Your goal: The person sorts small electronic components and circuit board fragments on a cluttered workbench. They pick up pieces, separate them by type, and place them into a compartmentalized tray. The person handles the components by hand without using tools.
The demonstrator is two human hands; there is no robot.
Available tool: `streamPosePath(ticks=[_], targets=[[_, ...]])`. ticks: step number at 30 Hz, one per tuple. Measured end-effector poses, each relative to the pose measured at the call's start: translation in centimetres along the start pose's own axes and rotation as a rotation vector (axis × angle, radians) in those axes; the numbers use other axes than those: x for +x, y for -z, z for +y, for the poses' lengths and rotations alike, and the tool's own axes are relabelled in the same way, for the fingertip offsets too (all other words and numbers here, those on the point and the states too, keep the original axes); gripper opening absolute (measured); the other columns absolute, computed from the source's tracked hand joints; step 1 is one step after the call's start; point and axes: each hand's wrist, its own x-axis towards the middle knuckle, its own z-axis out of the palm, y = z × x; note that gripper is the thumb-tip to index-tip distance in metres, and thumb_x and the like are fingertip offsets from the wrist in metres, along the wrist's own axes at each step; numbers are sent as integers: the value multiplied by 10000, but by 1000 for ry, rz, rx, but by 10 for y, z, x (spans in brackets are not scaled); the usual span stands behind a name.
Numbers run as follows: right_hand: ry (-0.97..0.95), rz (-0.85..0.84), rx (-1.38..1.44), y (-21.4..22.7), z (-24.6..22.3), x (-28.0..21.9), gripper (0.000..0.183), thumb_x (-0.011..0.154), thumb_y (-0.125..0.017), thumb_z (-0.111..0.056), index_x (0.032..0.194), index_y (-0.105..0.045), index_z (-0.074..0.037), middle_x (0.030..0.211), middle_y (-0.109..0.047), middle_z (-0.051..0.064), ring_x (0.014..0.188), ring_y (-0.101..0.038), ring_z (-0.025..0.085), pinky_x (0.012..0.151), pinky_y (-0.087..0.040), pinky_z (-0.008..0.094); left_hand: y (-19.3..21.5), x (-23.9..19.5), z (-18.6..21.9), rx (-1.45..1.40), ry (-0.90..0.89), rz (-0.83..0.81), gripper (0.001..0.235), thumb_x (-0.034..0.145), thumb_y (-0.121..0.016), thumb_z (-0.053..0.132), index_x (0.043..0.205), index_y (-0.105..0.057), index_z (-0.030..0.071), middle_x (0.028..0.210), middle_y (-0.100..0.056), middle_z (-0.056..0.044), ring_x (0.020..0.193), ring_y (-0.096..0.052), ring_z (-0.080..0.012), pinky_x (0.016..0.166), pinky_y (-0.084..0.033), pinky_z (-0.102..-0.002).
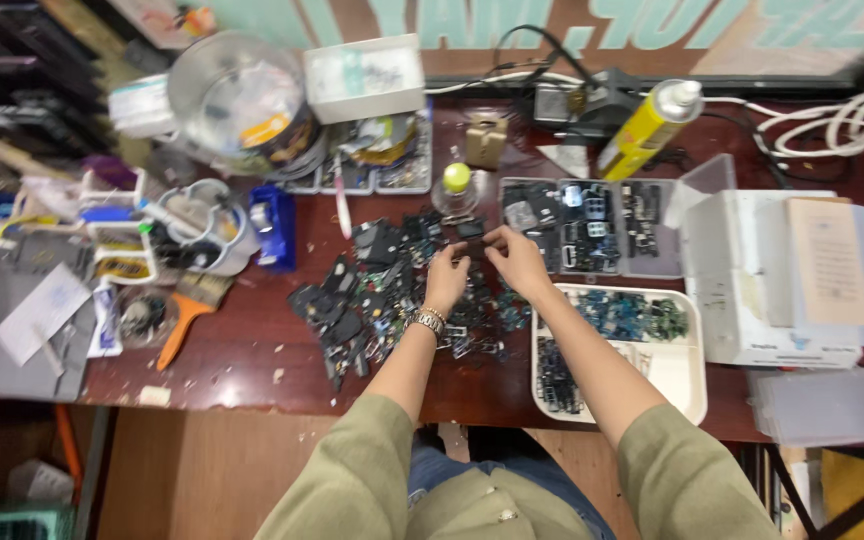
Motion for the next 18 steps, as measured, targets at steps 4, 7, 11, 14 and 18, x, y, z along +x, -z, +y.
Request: streamPosePath(ticks=[4,7,11,14,18], targets=[[29,-142,16,-66,-12,-6,260,891,-739,-167,1129,-720,-65,988,-776,89,896,-743,193,816,-573,354,61,-14,-13,2,76,111,270,911,-680,184,1140,-733,52,1036,-737,-154,946,-730,-279,857,-563,-395],[15,-228,31,-109,-20,-16,265,899,-735,-176,1144,-721,-75,984,-770,76,894,-736,190,813,-570,350,111,-27,-27,46,90,175,267,892,-697,173,1124,-734,47,1039,-744,-146,944,-731,-275,864,-564,-393],[-45,-291,114,-149,-39,-20,262,905,-727,-190,1143,-718,-81,974,-775,62,881,-725,158,789,-569,325,169,-44,-49,317,109,282,333,856,-743,148,1168,-714,35,1138,-699,-179,1101,-651,-339,1002,-491,-432],[-99,-306,139,-163,-54,-24,258,916,-713,-188,1150,-721,-79,957,-774,65,827,-709,140,764,-568,308,198,-53,-63,478,50,304,528,810,-784,140,1281,-614,-28,1295,-612,-220,1250,-542,-388,1082,-427,-449],[-186,-320,144,-166,-70,-31,265,926,-696,-185,1169,-717,-83,935,-758,58,782,-681,117,734,-558,293,215,-50,-71,695,2,201,764,716,-857,191,1346,-511,-70,1383,-540,-240,1306,-468,-395,1073,-388,-487]])
